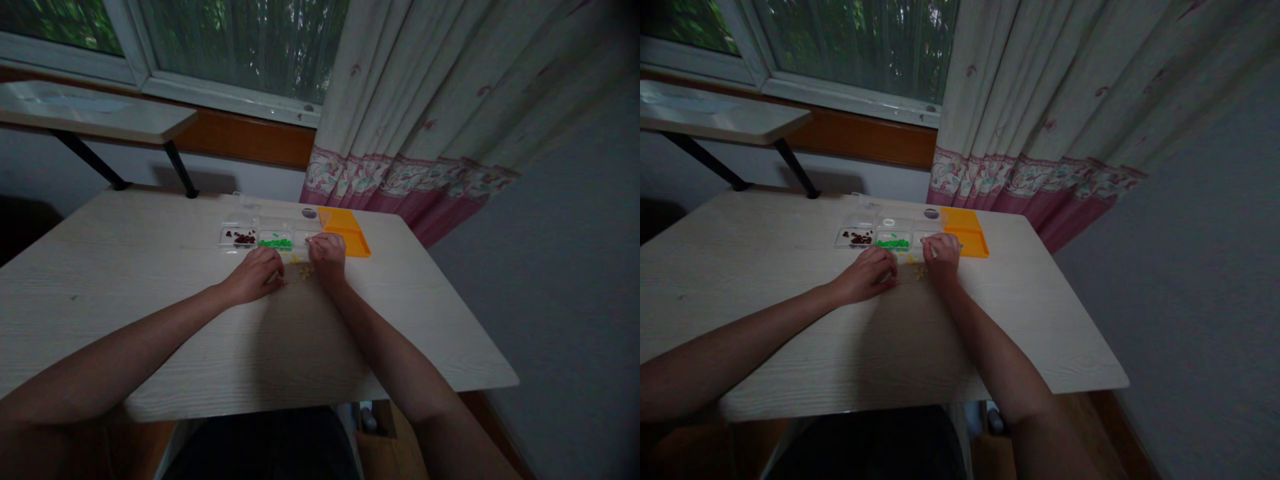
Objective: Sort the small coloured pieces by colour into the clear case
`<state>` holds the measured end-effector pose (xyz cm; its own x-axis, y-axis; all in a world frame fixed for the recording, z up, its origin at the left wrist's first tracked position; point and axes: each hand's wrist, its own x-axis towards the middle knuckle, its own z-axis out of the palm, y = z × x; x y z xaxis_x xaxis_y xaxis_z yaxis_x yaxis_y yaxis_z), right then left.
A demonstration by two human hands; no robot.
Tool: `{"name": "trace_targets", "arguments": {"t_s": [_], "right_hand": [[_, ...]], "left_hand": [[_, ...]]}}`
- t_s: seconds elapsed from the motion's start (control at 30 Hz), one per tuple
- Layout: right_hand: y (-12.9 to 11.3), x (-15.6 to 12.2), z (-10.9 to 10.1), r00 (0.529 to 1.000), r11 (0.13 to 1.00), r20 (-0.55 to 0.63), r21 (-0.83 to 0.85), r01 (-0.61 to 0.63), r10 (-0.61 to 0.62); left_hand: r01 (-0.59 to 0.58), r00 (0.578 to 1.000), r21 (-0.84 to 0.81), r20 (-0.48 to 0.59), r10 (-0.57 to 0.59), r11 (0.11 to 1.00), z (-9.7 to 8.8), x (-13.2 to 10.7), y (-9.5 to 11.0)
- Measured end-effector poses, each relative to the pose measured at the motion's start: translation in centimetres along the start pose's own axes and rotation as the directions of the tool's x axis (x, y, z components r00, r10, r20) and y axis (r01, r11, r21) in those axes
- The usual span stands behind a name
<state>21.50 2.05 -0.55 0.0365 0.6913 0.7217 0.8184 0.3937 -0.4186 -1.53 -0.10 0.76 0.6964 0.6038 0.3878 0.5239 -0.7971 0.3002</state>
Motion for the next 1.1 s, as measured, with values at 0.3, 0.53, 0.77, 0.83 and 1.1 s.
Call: {"name": "trace_targets", "arguments": {"t_s": [0.3,0.53,0.77,0.83,1.1], "right_hand": [[-0.1,0.0,-0.1,0.999,1.000,0.038,0.017,0.003,-0.004],[-0.3,0.0,-0.2,0.999,1.000,0.049,0.020,0.017,-0.018],[-0.4,-0.1,-0.2,0.997,0.999,0.064,0.032,0.040,-0.042],[-0.6,-0.1,-0.3,0.995,0.997,0.081,0.037,0.063,-0.066],[-2.4,-0.7,-1.1,0.937,0.966,0.234,0.059,0.253,-0.260]], "left_hand": [[-0.032,0.999,0.010,-0.003,0.032,0.999,-0.2,-0.4,-0.7],[-0.039,0.999,0.014,0.018,0.039,0.999,-0.1,-0.2,-0.4],[-0.023,1.000,-0.019,-0.015,0.022,1.000,0.2,-0.2,-0.5],[-0.006,0.999,-0.041,-0.040,0.004,0.999,0.1,-0.1,-0.7],[0.034,0.982,-0.167,-0.177,-0.064,0.985,0.3,0.0,-1.7]]}}
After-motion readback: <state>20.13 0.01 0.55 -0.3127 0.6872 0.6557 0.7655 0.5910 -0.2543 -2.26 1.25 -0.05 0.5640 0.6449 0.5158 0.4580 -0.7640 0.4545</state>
